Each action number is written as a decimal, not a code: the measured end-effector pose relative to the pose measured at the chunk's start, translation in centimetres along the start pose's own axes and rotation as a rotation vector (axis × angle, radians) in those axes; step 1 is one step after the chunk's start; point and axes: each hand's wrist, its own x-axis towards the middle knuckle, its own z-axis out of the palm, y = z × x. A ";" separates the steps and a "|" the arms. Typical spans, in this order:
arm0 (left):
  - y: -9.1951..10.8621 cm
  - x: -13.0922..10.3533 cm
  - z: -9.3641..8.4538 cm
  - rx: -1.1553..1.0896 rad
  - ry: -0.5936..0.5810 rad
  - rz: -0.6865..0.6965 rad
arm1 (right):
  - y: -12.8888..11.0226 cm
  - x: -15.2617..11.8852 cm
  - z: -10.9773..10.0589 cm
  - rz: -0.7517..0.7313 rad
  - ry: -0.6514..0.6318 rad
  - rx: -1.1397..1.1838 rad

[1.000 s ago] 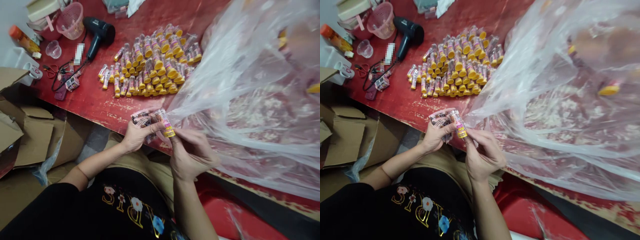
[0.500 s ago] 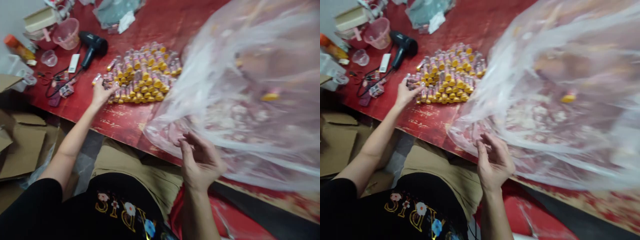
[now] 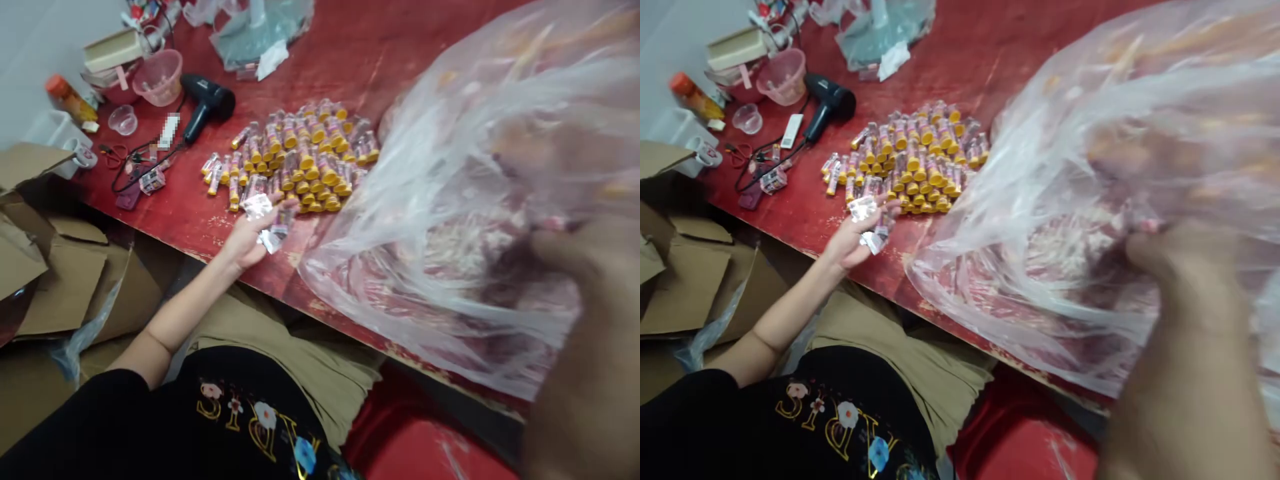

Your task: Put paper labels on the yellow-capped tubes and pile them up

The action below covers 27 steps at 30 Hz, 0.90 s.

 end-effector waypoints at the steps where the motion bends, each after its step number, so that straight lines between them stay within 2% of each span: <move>1: -1.0 -0.5 0.1 0.013 -0.015 -0.005 | -0.5 -1.8 0.4 0.036 0.018 0.007; 4: -3.5 -1.5 0.2 0.075 -0.012 0.006 | -2.7 -8.5 3.3 0.166 0.158 0.070; 7: -5.3 -2.3 0.9 0.124 -0.028 0.039 | -5.4 -13.6 9.3 0.235 0.119 0.151; 8: -5.8 -2.5 1.2 0.141 -0.048 0.059 | -6.2 -14.5 11.6 0.244 0.080 0.162; 10: -6.4 -2.9 1.7 0.176 -0.076 0.109 | -7.7 -15.3 15.3 0.217 0.091 0.188; 13: -6.6 -3.3 1.9 0.205 -0.008 0.175 | -9.4 -15.3 18.3 0.157 0.160 0.196; 17: -6.8 -3.6 1.4 0.194 0.091 0.256 | -10.4 -15.5 19.1 0.043 0.201 0.160; 21: -7.1 -3.6 1.2 0.201 0.093 0.263 | -10.4 -15.8 19.2 0.143 0.146 0.390; 24: -7.0 -3.4 1.0 0.207 0.091 0.219 | -10.2 -16.3 18.2 0.227 0.078 0.532; 27: -6.7 -3.3 0.8 0.196 0.080 0.215 | -10.3 -17.4 16.6 0.169 0.085 0.436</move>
